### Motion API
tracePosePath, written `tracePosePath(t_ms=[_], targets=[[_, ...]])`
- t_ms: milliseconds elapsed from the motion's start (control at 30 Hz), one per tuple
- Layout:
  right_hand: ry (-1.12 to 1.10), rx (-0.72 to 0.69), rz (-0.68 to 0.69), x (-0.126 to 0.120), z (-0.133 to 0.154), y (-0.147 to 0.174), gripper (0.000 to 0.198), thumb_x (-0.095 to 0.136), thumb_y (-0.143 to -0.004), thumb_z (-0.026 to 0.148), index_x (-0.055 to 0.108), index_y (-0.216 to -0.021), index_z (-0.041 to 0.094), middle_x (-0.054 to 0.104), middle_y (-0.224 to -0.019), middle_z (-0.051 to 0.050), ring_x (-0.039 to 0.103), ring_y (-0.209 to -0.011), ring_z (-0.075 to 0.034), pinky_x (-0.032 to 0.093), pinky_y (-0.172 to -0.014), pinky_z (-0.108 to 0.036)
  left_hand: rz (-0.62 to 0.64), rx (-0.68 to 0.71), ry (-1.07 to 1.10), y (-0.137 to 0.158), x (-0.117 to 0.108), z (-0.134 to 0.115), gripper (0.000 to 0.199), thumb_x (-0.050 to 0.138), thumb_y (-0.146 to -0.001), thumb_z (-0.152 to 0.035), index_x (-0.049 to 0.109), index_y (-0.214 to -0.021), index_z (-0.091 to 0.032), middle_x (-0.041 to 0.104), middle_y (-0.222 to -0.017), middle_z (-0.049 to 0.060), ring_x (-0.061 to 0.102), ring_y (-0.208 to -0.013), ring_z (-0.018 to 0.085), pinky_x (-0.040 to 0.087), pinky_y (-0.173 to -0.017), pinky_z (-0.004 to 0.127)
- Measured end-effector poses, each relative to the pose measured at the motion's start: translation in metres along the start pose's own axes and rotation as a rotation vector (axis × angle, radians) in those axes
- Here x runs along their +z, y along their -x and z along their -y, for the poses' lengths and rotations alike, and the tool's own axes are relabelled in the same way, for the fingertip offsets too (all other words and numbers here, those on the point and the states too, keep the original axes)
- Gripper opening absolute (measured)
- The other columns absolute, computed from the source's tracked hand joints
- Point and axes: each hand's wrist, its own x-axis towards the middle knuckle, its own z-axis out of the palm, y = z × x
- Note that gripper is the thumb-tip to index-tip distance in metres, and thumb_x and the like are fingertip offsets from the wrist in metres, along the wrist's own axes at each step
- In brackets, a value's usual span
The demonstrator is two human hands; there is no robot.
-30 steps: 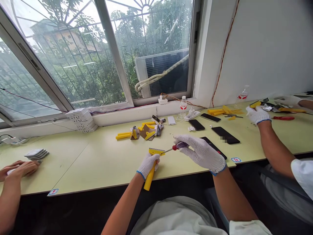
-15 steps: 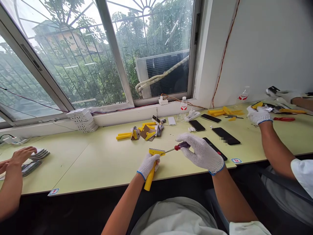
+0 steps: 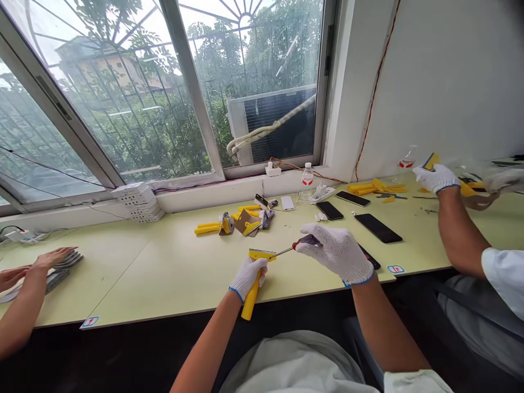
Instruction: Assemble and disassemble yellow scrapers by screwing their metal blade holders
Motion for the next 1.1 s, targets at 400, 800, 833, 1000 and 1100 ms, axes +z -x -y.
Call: tracePosePath(t_ms=[400,800,833,1000,1100], targets=[[-0.22,0.024,0.078,-0.005,0.003,-0.002,0.024,0.062,-0.105,0.019,0.061,-0.129,0.023,0.079,-0.111,-0.005,0.08,-0.094,-0.013,0.065,-0.086,-0.024,0.005,0.005,-0.014,0.002,0.001,-0.002,0.027,0.071,-0.082,-0.042,0.058,-0.077,-0.019,0.055,-0.063,-0.004,0.047,-0.036,0.009,0.036,-0.036,0.025],[-0.011,0.133,0.085,0.0,0.002,0.001,0.03,0.07,-0.098,0.023,0.06,-0.126,0.022,0.079,-0.098,0.0,0.079,-0.079,-0.014,0.058,-0.072,-0.024,0.009,0.013,0.004,0.001,-0.001,0.001,0.025,0.071,-0.083,-0.041,0.061,-0.084,-0.018,0.055,-0.064,-0.004,0.047,-0.037,0.009,0.036,-0.036,0.024],[-0.055,0.136,0.109,-0.001,0.003,0.0,0.033,0.066,-0.096,0.016,0.059,-0.127,0.022,0.079,-0.101,-0.001,0.078,-0.081,-0.014,0.059,-0.075,-0.024,0.006,0.012,0.004,0.0,-0.001,0.002,0.026,0.071,-0.083,-0.041,0.06,-0.083,-0.018,0.055,-0.064,-0.004,0.047,-0.037,0.009,0.036,-0.036,0.025],[-0.266,0.078,0.164,-0.006,0.003,0.0,0.029,0.056,-0.1,0.01,0.061,-0.126,0.023,0.077,-0.114,-0.006,0.077,-0.097,-0.014,0.063,-0.09,-0.027,0.009,0.018,0.015,-0.002,-0.003,0.006,0.026,0.071,-0.084,-0.042,0.061,-0.085,-0.018,0.055,-0.064,-0.004,0.047,-0.036,0.009,0.035,-0.036,0.024],[-0.278,0.068,0.156,-0.006,0.002,0.0,0.024,0.058,-0.104,0.016,0.06,-0.128,0.023,0.077,-0.114,-0.006,0.078,-0.097,-0.014,0.064,-0.09,-0.027,0.014,0.019,0.009,-0.002,-0.003,0.006,0.026,0.071,-0.084,-0.041,0.061,-0.085,-0.018,0.055,-0.065,-0.004,0.047,-0.037,0.009,0.035,-0.036,0.025]])
